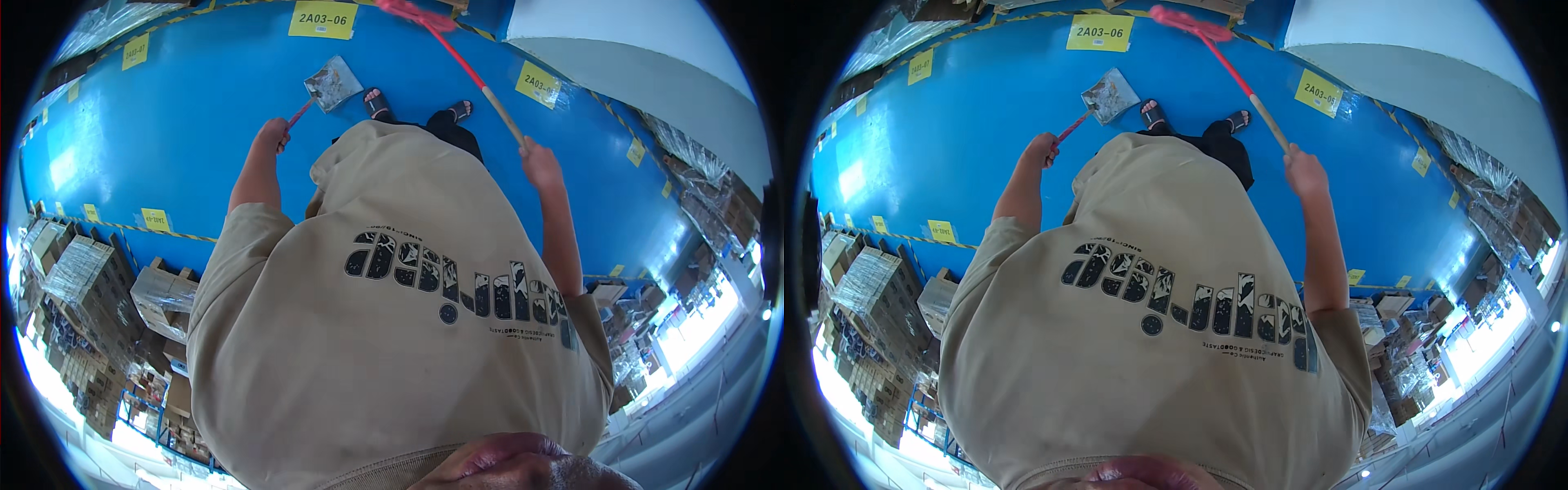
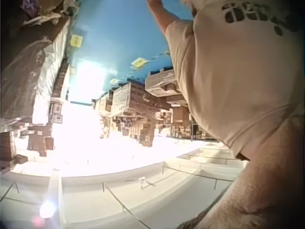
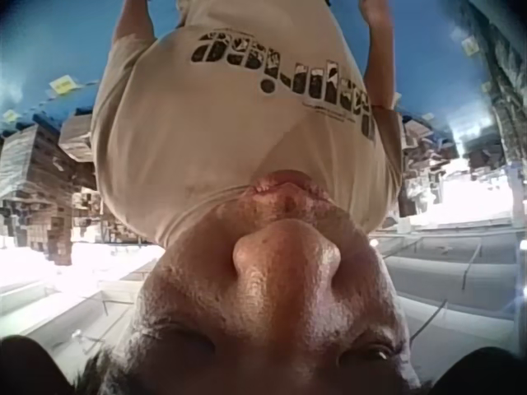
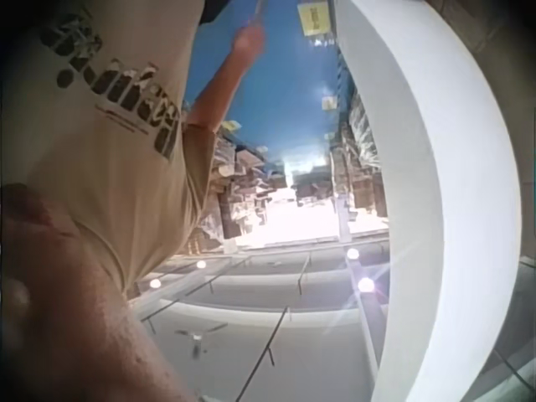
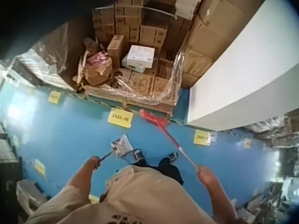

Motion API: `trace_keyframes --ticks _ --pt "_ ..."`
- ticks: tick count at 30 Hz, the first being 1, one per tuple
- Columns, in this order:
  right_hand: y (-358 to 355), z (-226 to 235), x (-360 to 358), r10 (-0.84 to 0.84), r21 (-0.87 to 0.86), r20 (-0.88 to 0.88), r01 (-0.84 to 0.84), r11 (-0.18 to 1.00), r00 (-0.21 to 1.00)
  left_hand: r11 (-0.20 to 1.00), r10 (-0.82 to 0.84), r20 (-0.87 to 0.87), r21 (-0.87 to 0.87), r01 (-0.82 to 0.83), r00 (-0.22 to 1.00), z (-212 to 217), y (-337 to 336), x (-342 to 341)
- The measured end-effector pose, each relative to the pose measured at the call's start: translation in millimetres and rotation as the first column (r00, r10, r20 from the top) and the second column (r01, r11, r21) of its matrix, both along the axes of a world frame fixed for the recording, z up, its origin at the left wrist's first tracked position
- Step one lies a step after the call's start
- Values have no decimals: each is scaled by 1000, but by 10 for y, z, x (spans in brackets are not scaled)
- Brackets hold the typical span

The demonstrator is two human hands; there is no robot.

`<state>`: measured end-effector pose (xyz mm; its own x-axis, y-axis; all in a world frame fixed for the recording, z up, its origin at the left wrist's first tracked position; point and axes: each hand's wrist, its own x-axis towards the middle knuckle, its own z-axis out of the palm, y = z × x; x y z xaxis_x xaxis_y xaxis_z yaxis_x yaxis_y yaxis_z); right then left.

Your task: Sweeping the floor with a broom and dustpan in a warehouse.

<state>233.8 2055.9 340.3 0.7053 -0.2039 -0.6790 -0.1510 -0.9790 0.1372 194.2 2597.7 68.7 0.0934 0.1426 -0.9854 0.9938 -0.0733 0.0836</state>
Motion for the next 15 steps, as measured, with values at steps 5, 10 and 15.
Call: trace_keyframes --ticks 5,10,15 --pt "-66 -268 -206 57 203 55 -67 977 997 994 106 13 -5 -106 994 -17 7 -5" --pt "10 -196 -398 231 332 -55 -201 922 971 973 215 -44 -74 -218 976 29 -92 36" --pt "281 163 -221 129 483 -255 11 875 958 963 265 -30 -46 -266 964 103 -181 -6"
